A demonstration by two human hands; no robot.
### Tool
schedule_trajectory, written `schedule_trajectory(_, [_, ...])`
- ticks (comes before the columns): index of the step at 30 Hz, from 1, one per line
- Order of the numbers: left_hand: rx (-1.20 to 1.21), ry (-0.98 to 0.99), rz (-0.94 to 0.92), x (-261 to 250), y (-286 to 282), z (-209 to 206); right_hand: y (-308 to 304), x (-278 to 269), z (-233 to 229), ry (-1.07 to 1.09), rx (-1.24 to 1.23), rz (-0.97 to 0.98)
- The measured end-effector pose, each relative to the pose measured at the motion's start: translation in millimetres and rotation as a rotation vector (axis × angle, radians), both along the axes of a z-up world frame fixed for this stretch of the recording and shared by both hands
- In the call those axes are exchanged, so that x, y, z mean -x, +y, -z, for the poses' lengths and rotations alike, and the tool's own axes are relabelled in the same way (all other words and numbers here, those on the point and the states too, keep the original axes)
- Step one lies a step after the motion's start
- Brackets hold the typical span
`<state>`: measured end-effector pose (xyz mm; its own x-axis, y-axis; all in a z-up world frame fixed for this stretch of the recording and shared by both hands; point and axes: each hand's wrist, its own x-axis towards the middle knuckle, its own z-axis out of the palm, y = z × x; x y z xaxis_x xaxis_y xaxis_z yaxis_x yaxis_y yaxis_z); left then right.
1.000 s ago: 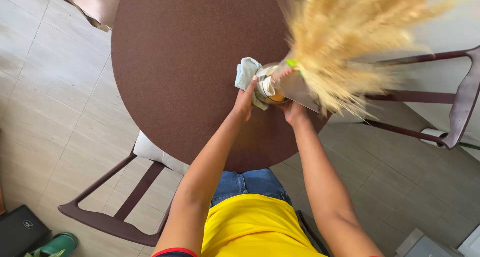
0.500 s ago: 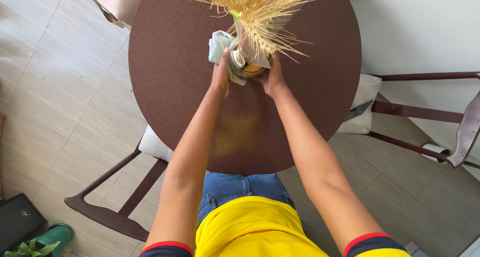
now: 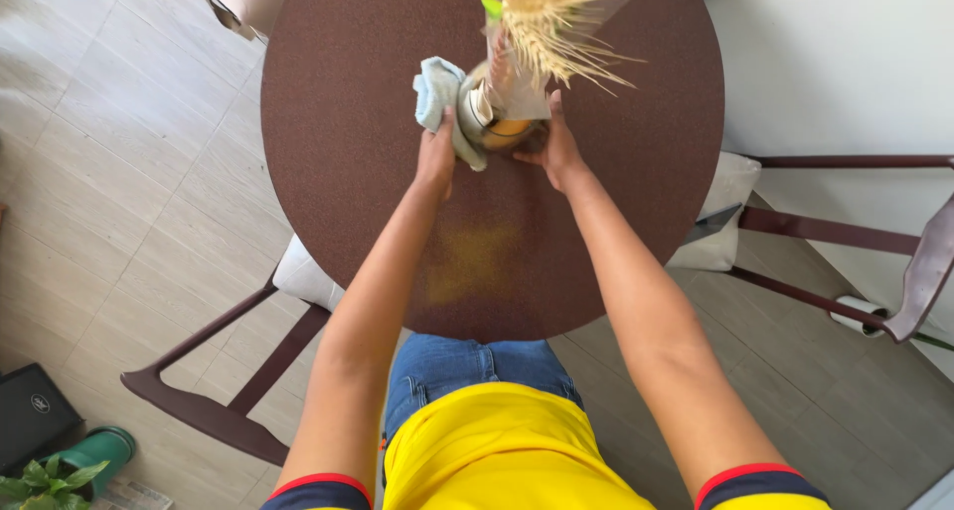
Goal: Wiping down a round dining table and cleaning the surrounding chairs with a cloth.
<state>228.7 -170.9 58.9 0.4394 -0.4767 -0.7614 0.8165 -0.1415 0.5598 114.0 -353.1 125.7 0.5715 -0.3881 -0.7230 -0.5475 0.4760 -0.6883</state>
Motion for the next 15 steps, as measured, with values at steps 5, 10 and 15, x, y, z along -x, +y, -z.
schedule_trajectory(5, [0.001, -0.097, -0.152, 35, 55, -5, 8, 53, -24, 0.137, 0.254, -0.099])
schedule_trajectory(10, [-0.071, -0.072, -0.124, 107, 128, -8, 64, 170, 12, 0.134, 0.281, -0.099])
schedule_trajectory(15, [-0.028, -0.028, 0.088, 178, 179, -20, 132, 245, -4, 0.077, -0.078, -0.319])
